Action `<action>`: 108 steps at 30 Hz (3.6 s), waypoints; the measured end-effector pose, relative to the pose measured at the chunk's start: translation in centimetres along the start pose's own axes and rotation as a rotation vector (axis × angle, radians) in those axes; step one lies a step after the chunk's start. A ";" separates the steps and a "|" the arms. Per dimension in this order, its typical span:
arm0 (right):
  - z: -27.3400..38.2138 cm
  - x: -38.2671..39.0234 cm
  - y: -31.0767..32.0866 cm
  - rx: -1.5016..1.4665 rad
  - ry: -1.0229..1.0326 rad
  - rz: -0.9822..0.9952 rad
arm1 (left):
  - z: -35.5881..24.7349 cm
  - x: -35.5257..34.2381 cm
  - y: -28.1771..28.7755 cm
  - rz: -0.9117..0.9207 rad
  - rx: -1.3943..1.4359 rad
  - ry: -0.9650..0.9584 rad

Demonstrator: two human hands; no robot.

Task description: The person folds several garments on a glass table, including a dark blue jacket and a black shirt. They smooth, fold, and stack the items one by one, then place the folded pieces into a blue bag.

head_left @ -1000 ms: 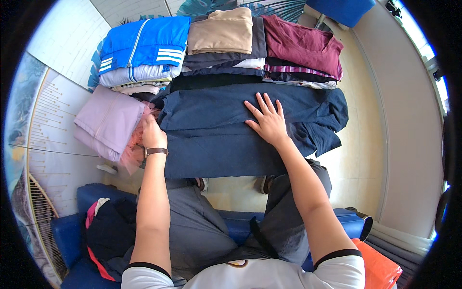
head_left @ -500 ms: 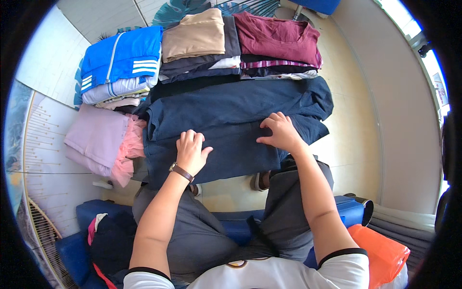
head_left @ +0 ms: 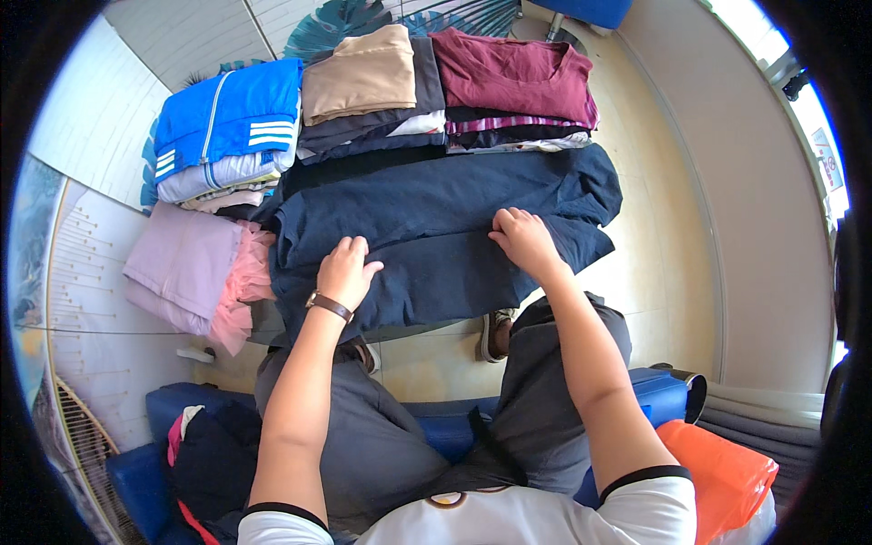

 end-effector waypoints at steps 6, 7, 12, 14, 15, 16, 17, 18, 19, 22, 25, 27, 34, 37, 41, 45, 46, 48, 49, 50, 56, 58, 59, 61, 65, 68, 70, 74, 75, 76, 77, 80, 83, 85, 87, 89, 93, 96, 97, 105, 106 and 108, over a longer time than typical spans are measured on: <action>-1.3 0.0 -0.5 -0.046 0.009 0.035 | 6.7 1.3 2.9 0.301 0.141 0.219; -1.4 -0.1 -0.6 -0.064 0.012 0.031 | 7.4 1.3 3.7 0.287 0.179 0.260; -1.8 -0.6 0.7 -0.175 -0.063 -0.038 | 8.2 0.7 6.0 0.088 0.213 0.208; -2.2 -0.6 0.1 -0.105 -0.042 -0.026 | 9.4 1.8 4.9 0.115 -0.002 0.071; -2.0 -0.5 -0.2 -0.062 -0.027 -0.017 | 9.4 2.0 5.2 0.133 0.030 0.093; -1.8 -0.4 -0.5 -0.019 -0.012 -0.008 | 10.8 2.1 5.0 0.163 -0.017 0.195; -1.8 -0.4 -0.5 0.035 -0.005 -0.019 | 12.1 2.0 4.8 0.194 -0.064 0.298; -1.3 -0.3 -0.2 0.085 -0.002 -0.028 | 11.8 1.9 5.3 0.223 -0.064 0.318; -0.9 -0.3 0.0 0.135 0.002 -0.037 | 11.4 1.7 5.7 0.200 -0.035 0.298; 2.7 -0.7 0.4 0.124 0.127 -0.170 | 10.5 1.6 6.7 0.138 0.054 0.214; 8.1 -0.7 0.2 -0.094 0.274 -0.181 | 11.0 2.2 6.7 0.191 0.119 0.236; 11.2 -0.2 -1.0 -0.157 0.341 -0.102 | 11.6 2.6 5.9 0.321 0.102 0.264; 13.8 1.2 -4.6 -0.002 0.414 0.122 | 14.8 2.7 3.9 0.312 0.263 0.330; 13.8 1.2 -4.6 -0.003 0.416 0.132 | 16.5 2.8 4.4 0.127 -0.019 0.395; 13.4 1.5 -4.9 -0.012 0.413 0.135 | 14.9 1.5 6.1 -0.014 -0.172 0.492; 13.6 1.5 -4.4 -0.022 0.425 0.133 | 12.6 1.0 4.5 -0.031 -0.228 0.515; 13.6 1.4 -4.2 -0.025 0.428 0.132 | 13.0 1.1 3.9 -0.008 -0.233 0.540; 13.4 1.7 -4.5 -0.043 0.429 0.113 | 13.6 1.2 3.4 -0.022 -0.242 0.573; 13.5 1.7 -4.4 -0.049 0.431 0.103 | 14.2 1.3 3.8 -0.060 -0.253 0.583; 13.5 1.6 -4.2 -0.058 0.449 0.092 | 15.0 1.6 4.3 -0.135 -0.279 0.562; 13.4 1.7 -4.9 -0.109 0.479 0.062 | 12.9 1.3 6.0 -0.250 -0.512 0.650; 12.6 2.0 -5.2 -0.127 0.462 0.072 | 5.3 -0.3 6.0 -0.346 -0.558 0.425; 12.4 2.0 -5.1 -0.166 0.458 0.062 | 2.4 -0.4 5.5 -0.438 -0.488 0.267; 11.4 1.1 -4.4 -0.301 0.428 0.031 | -2.0 -0.4 2.2 -0.447 -0.188 -0.136; 4.2 -2.2 4.8 -0.282 0.136 -0.608 | -8.1 0.7 -2.7 -0.087 -0.122 -0.257; -7.5 -0.2 10.1 -0.188 -0.431 -0.957 | -7.8 0.8 -5.2 0.071 -0.209 -0.264; -17.3 4.0 10.4 0.116 -0.842 -0.926 | -8.5 0.1 -5.7 0.055 -0.221 -0.286; -26.1 9.2 7.2 -0.070 -1.297 -0.619 | -8.8 -0.6 -6.8 0.009 -0.255 -0.274; -26.2 8.9 6.7 -0.122 -1.290 -0.605 | -9.2 -0.8 -6.9 -0.012 -0.278 -0.264; -26.7 8.4 5.9 -0.262 -1.254 -0.428 | -9.6 -1.1 -7.2 -0.011 -0.276 -0.249; -26.8 8.0 5.2 -0.396 -1.208 -0.252 | -10.3 -1.4 -7.6 -0.011 -0.273 -0.235; -25.9 7.6 5.1 -0.461 -1.178 -0.357 | -14.8 -2.9 -8.8 -0.107 -0.160 -0.394; -23.6 6.1 8.5 -0.414 -1.111 -0.543 | -21.0 -5.0 -8.9 -0.183 0.132 -0.505; -21.8 4.6 10.3 -0.358 -1.053 -0.609 | -24.8 -6.9 -9.9 -0.211 0.270 -0.533; -18.0 2.7 10.2 -0.685 -1.067 -0.618 | -28.0 -8.9 -11.0 -0.218 0.301 -0.532; -15.9 0.7 8.8 -0.873 -1.007 -0.732 | -30.5 -10.5 -11.7 -0.240 0.375 -0.499; -12.2 -2.3 5.6 -1.612 -0.878 -0.637 | -28.4 -12.2 -12.3 -0.308 0.829 -0.006; -10.8 -3.4 5.0 -2.046 -0.819 -0.514 | -24.0 -14.3 -13.0 -0.256 1.173 0.091; -10.8 -3.4 5.0 -2.100 -0.819 -0.484 | -23.0 -14.8 -12.5 -0.188 1.258 0.218; -11.1 -3.0 3.0 -2.230 -0.855 -0.496 | -24.6 -16.2 -9.9 0.240 1.255 -0.228; -10.4 -3.1 3.6 -2.218 -0.811 -0.488 | -24.9 -15.9 -9.4 0.129 1.066 -0.319; -10.3 -3.4 3.9 -2.229 -0.713 -0.406 | -24.6 -16.5 -9.4 0.014 1.034 -0.193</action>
Point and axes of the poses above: each hand's wrist, its own x-axis away from the middle knuckle, its own y-axis out of the back of the hand, z = x × y, the point moved 6 cm from there along -x, towards the middle knuckle, and after that the axes turned 6 degrees about -z, right-handed, at the moved point
